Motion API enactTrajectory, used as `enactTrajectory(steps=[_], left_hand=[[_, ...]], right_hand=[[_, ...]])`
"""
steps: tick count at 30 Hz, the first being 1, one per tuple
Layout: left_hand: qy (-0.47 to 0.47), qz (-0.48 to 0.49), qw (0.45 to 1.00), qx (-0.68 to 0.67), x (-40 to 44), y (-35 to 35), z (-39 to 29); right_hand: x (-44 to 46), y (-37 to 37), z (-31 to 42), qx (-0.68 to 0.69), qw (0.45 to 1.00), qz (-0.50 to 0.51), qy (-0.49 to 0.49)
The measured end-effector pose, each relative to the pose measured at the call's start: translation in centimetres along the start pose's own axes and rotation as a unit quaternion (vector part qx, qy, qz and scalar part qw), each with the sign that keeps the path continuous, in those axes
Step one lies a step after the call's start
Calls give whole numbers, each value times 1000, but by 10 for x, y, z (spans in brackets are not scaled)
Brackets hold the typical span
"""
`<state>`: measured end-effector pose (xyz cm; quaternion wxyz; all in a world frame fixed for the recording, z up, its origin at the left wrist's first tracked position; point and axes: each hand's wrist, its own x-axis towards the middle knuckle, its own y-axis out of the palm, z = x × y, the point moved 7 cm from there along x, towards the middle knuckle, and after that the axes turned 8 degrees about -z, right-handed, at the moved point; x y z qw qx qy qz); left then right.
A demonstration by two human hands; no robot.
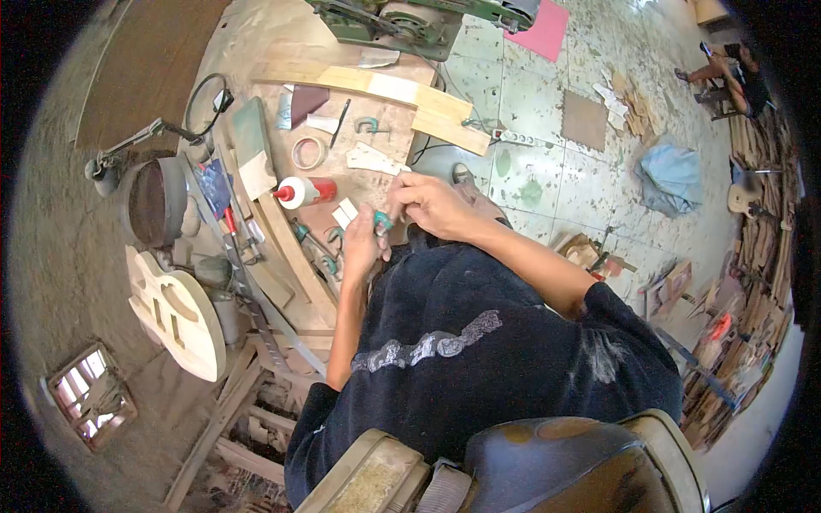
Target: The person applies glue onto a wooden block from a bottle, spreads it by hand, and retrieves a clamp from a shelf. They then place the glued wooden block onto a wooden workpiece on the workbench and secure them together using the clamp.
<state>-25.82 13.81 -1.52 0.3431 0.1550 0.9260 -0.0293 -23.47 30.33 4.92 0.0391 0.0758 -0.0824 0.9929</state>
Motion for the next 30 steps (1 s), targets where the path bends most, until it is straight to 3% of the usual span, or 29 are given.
enactTrajectory(steps=[2, 5, 6, 9, 12, 14, 16, 18, 20, 22, 24, 26, 27, 29, 30], left_hand=[[-18, 4, 1000, -21, -4, 9, 0], [-4, -26, 999, -20, -5, 14, 0], [16, -42, 999, 6, -6, 14, -6], [69, -58, 996, 29, 1, 10, -9], [72, -47, 996, 29, 5, 7, -7], [57, -46, 997, 24, 2, 7, -8], [43, -50, 998, 16, 3, 7, -8], [49, -75, 996, 9, 3, 4, -8], [64, -86, 994, 16, 4, 4, -10], [86, -82, 992, 38, 3, 5, -12], [94, -67, 992, 56, 4, 5, -11], [76, -58, 994, 42, 5, 6, -8], [54, -57, 997, 19, 6, 8, -7], [36, -56, 998, 2, 5, 8, -4], [41, -56, 998, 7, 5, 7, -5]], right_hand=[[1, -5, 0, 12, 997, -15, -75], [3, -22, 1, -16, 990, -105, 94], [3, -27, 9, -76, 985, -108, 110], [-10, -9, -15, 24, 933, 92, 347], [-7, -2, -14, 154, 972, 34, 173], [-4, 1, -21, 88, 996, 20, -14], [0, -3, -8, 68, 994, -20, -82], [-1, -12, -2, 95, 992, -80, -29], [0, -11, -18, 69, 979, -18, 192], [-7, -8, -29, 63, 947, 36, 313], [-8, -5, -31, 80, 935, 80, 336], [3, -8, -24, 41, 992, 77, 86], [4, -8, -12, 20, 996, 74, -42], [-1, -6, -15, 35, 996, 44, -75], [2, -8, -14, 50, 998, 19, -41]])
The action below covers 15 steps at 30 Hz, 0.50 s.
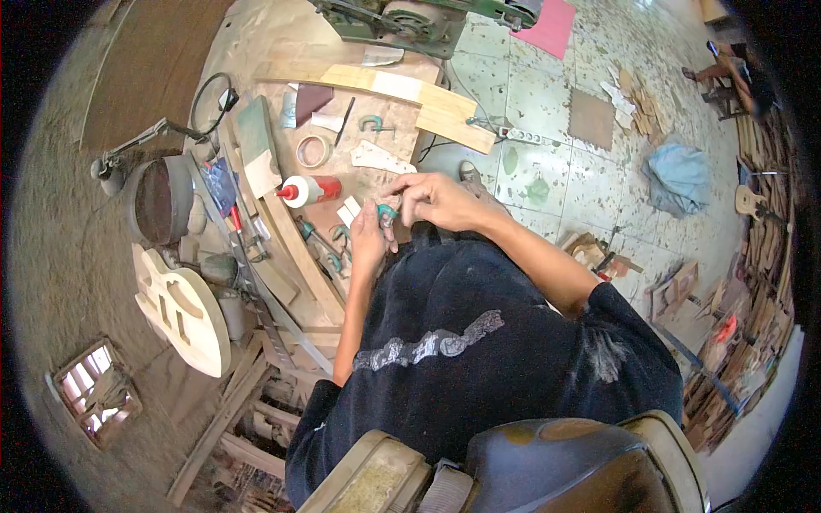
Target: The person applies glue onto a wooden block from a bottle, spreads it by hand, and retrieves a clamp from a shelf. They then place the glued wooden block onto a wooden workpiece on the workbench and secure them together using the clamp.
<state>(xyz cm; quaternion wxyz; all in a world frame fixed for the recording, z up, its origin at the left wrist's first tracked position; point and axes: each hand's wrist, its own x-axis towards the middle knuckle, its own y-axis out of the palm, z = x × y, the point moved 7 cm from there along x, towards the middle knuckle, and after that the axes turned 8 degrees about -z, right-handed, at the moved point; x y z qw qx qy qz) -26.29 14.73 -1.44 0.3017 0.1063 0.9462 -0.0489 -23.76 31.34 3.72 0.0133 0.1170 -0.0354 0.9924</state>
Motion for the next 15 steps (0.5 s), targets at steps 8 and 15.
enactTrajectory(steps=[8, 15], left_hand=[[47, -5, 998, 48, 3, -4, 3], [42, -3, 999, -12, 6, -6, 10]], right_hand=[[-7, 5, -8, 31, 951, 69, 299], [0, 1, 1, 156, 975, -28, 157]])
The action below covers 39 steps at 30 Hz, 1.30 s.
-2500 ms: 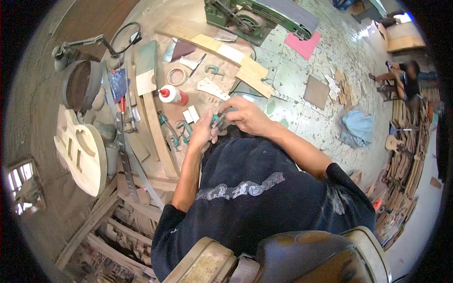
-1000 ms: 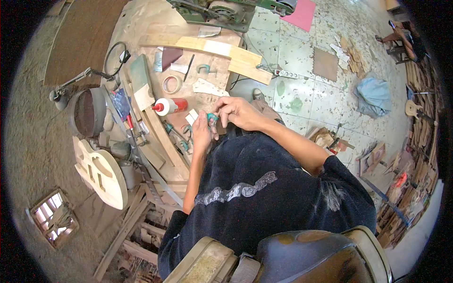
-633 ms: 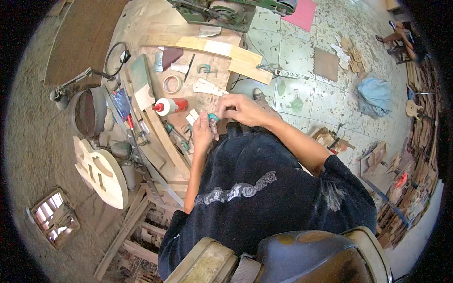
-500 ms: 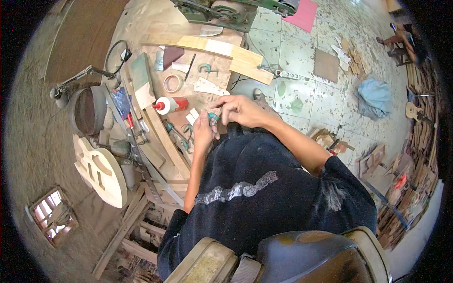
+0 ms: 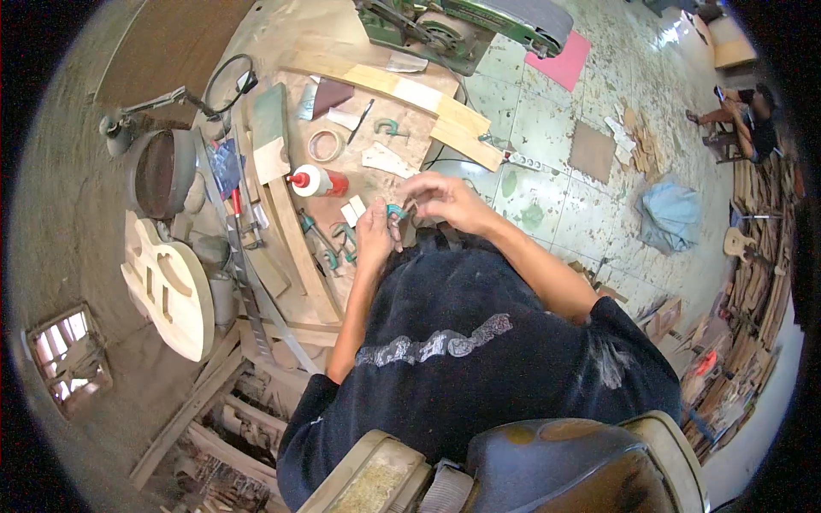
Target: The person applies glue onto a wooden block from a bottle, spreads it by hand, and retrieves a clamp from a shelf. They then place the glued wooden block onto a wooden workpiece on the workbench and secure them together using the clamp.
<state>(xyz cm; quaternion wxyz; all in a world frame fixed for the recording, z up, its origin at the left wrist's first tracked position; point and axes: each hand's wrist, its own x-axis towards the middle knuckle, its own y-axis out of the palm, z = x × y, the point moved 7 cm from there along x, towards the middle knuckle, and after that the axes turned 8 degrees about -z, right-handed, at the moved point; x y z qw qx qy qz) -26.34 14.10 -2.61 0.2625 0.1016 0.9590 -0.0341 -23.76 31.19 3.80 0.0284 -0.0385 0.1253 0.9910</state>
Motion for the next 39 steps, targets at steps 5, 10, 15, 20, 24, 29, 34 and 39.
enactTrajectory(steps=[5, 10, 15, 20, 24, 29, 34, 39], left_hand=[[17, 3, 1000, 19, -2, -4, -1], [24, 59, 998, -9, -10, 14, -4], [37, 34, 999, -14, -11, 14, -4], [66, 17, 998, 5, -5, 10, -2], [15, 27, 998, -50, -4, 11, 8], [47, 15, 995, -83, 5, 13, 19], [15, 26, 999, -37, -7, 19, -7], [90, -5, 995, 45, -9, 30, -17]], right_hand=[[-2, -2, -20, -146, 964, 46, 217], [12, -5, 12, -237, 953, 17, -189], [6, -8, 12, -317, 941, -24, 116], [0, -2, -6, -227, 966, 69, 107], [-2, 3, 15, -268, 950, 100, -126], [-3, -11, 2, -209, 963, -59, 158], [8, -5, 13, -284, 955, 84, -22], [29, -21, 21, -239, 967, 66, 68]])
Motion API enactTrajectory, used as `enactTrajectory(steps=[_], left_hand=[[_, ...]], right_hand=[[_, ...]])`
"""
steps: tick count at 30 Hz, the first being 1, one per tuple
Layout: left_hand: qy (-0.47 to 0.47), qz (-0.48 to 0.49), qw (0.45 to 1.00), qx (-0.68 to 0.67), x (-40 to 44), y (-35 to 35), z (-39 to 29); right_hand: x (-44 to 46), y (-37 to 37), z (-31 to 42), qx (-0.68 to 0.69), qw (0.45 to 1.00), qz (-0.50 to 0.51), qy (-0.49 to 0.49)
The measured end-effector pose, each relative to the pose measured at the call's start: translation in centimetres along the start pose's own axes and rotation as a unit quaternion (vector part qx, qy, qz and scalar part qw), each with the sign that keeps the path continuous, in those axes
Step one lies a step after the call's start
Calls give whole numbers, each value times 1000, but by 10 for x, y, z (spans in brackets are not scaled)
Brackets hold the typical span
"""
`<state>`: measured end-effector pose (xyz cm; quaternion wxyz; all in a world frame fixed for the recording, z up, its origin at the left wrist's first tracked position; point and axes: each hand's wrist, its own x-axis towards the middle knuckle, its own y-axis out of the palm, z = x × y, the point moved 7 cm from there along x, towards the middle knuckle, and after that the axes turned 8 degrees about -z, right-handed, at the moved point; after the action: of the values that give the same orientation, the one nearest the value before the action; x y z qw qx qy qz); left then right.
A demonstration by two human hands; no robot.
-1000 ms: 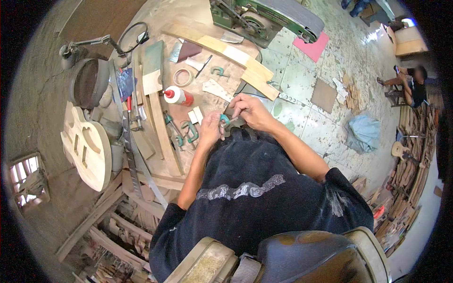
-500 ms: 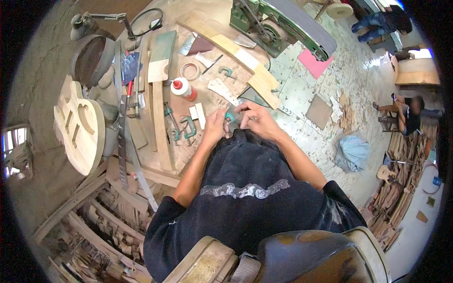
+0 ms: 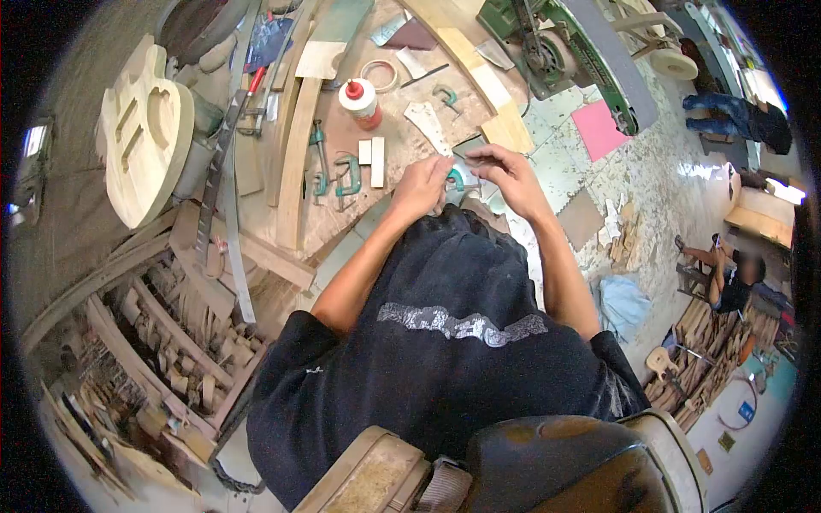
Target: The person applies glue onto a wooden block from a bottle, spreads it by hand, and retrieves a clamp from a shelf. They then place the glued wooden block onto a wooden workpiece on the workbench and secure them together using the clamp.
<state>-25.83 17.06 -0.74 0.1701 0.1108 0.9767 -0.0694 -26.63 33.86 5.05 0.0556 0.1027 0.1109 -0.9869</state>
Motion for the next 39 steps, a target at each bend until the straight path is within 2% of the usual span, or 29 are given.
enactTrajectory(steps=[1, 3, 4, 7, 10, 13, 16, 19, 22, 25, 26, 30, 33, 36, 39], left_hand=[[23, -8, 999, 29, 1, 2, -7], [85, -31, 990, 104, 2, 5, -21], [115, -42, 982, 142, 2, 8, -28], [197, -66, 949, 238, 1, 26, -47], [199, -64, 944, 254, 3, 46, -57], [210, -56, 941, 259, 2, 69, -72], [236, -28, 930, 281, -2, 85, -80], [267, -69, 910, 310, -14, 110, -87], [262, -89, 875, 398, -27, 131, -92], [274, -132, 857, 417, -40, 138, -97], [271, -136, 856, 420, -44, 139, -96], [279, -142, 843, 438, -56, 146, -93], [305, -148, 831, 442, -67, 145, -99], [336, -147, 824, 432, -78, 138, -103], [342, -157, 820, 430, -87, 129, -96]], right_hand=[[1, 2, 9, -90, 994, 61, -13], [0, 3, 16, -264, 947, 178, -40], [-1, 3, 17, -286, 931, 199, -111], [1, -10, 16, -276, 901, 244, -228], [7, -26, -4, -219, 913, 306, -157], [7, -46, -22, -255, 906, 295, -166], [12, -73, -37, -240, 929, 256, -119], [11, -80, -47, -256, 913, 265, -175], [16, -80, -76, -274, 882, 380, -61], [10, -82, -87, -170, 886, 431, 37], [11, -81, -96, -169, 895, 411, 31], [-10, -74, -80, -219, 865, 451, -12], [-21, -74, -62, -124, 867, 483, 6], [-18, -69, -64, -163, 885, 435, -30], [-19, -56, -65, -275, 874, 395, -63]])
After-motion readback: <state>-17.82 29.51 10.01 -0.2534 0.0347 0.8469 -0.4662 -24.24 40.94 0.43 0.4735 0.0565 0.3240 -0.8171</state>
